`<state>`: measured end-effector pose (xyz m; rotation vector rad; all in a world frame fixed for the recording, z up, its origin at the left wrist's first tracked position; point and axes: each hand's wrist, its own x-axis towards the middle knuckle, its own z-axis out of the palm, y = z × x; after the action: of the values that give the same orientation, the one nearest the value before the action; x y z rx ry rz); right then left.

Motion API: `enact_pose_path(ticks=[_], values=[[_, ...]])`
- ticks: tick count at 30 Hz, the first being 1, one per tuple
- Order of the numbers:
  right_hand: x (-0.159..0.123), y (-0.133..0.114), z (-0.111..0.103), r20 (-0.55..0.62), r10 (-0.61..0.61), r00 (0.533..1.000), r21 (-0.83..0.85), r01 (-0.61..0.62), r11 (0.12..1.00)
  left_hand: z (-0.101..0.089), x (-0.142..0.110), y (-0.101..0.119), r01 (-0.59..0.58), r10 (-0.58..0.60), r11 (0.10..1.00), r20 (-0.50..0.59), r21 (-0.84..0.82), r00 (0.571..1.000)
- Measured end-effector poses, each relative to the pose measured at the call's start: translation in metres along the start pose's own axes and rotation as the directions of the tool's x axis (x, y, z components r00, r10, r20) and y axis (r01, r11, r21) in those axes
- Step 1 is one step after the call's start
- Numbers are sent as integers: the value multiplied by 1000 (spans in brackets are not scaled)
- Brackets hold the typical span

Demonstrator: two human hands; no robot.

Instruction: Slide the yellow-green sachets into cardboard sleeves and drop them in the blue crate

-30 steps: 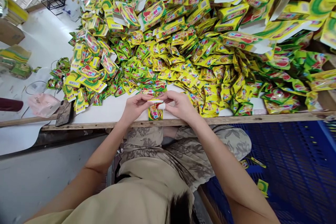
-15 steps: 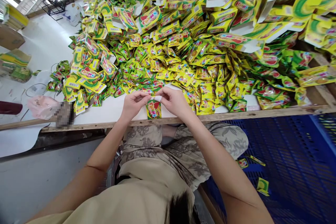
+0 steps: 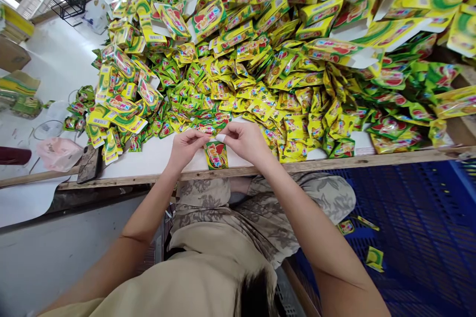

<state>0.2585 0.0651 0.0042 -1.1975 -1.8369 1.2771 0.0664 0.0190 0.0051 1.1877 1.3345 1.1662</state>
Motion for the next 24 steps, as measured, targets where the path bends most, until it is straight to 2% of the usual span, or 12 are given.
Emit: enact_pose_path(ticks=[5, 12, 15, 17, 19, 24], values=[[-12, 7, 1, 27, -77, 997, 62, 76, 995, -8, -8, -6, -88, 87, 996, 91, 10, 992], [-24, 14, 12, -19, -154, 988, 148, 155, 977, -4, -15, -12, -211, 202, 975, 103, 77, 974], [-27, 14, 15, -4, -140, 990, 158, 138, 978, -4, -17, -12, -215, 204, 971, 110, 100, 973], [-28, 13, 16, 12, -108, 994, 171, 105, 980, -2, -19, -11, -178, 170, 981, 106, 77, 980], [-30, 13, 21, 16, -61, 998, 213, 56, 975, 2, -22, -10, -133, 131, 991, 70, 23, 989], [-33, 8, 42, 25, 20, 999, 270, -26, 963, 19, -21, -7, -146, 127, 984, -177, -104, 976]])
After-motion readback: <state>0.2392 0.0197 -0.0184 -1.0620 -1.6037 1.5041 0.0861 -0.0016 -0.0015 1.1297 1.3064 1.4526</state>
